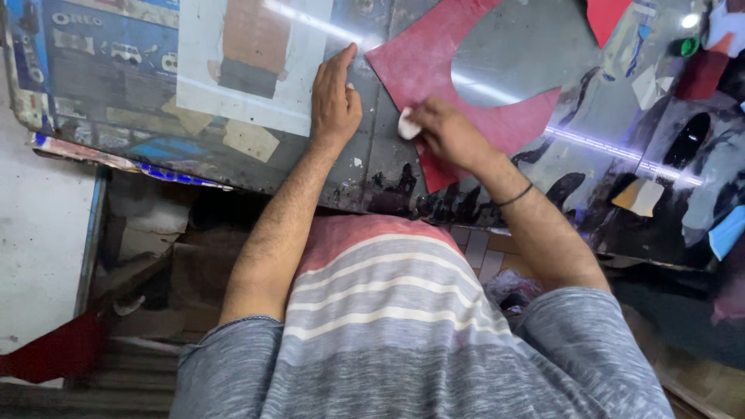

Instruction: The person repeatedly wipes red leather pieces on a metal workbench using a white cloth. They handle several cut leather pieces one at a time, wiping each surface and occasionally moving them aside. A green bottle is briefly handled but not used on the leather.

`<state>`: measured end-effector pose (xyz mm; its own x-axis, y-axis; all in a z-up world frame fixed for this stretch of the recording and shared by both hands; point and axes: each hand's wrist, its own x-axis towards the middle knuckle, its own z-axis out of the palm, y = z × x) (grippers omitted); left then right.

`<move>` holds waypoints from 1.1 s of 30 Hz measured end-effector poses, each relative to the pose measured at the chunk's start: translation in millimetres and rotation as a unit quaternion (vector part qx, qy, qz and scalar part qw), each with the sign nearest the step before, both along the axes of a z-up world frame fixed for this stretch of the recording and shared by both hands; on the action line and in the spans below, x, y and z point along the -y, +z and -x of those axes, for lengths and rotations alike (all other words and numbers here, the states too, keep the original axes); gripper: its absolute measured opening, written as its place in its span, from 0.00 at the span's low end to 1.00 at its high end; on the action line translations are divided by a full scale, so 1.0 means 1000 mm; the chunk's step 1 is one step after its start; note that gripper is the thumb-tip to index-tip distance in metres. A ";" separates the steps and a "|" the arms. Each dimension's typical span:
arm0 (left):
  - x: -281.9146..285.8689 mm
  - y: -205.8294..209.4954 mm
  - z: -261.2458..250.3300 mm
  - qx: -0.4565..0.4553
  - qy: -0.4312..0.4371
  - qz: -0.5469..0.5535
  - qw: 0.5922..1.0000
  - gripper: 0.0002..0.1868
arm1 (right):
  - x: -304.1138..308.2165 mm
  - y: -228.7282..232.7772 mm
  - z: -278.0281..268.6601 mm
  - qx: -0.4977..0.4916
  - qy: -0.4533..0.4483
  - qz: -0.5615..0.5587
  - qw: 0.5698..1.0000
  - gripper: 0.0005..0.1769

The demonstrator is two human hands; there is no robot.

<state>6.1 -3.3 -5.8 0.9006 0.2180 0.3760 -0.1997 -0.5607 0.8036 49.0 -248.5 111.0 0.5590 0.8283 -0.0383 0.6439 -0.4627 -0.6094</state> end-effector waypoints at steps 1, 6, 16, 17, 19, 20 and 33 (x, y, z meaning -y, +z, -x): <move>0.001 0.002 0.001 0.014 0.008 -0.016 1.000 0.37 | 0.007 0.003 0.011 -0.007 0.063 0.010 0.998 0.24; 0.003 0.008 0.002 0.058 0.029 -0.054 0.996 0.32 | 0.064 0.020 0.016 -0.064 0.085 0.043 0.993 0.22; 0.013 0.030 0.004 -0.009 0.017 -0.136 0.991 0.30 | 0.040 -0.004 -0.067 0.079 0.006 -0.047 0.996 0.22; 0.013 0.026 0.004 -0.005 0.020 -0.134 0.991 0.29 | 0.033 -0.009 -0.077 0.099 -0.033 -0.064 0.992 0.20; 0.013 0.017 0.003 0.003 0.035 -0.136 0.990 0.29 | 0.027 -0.017 -0.083 0.120 -0.069 -0.074 0.988 0.18; 0.014 0.013 0.003 0.007 0.048 -0.140 0.989 0.30 | 0.028 -0.019 -0.080 0.122 -0.067 -0.067 0.988 0.19; 0.016 0.009 -0.002 -0.027 0.090 -0.134 0.986 0.26 | 0.014 -0.019 -0.081 0.102 0.128 -0.034 0.986 0.27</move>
<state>7.9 -19.2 3.0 0.8765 0.2749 0.3952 -0.0392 -0.7775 0.6277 130.1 -262.5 91.6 0.3225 0.9397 0.1135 0.8464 -0.2327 -0.4790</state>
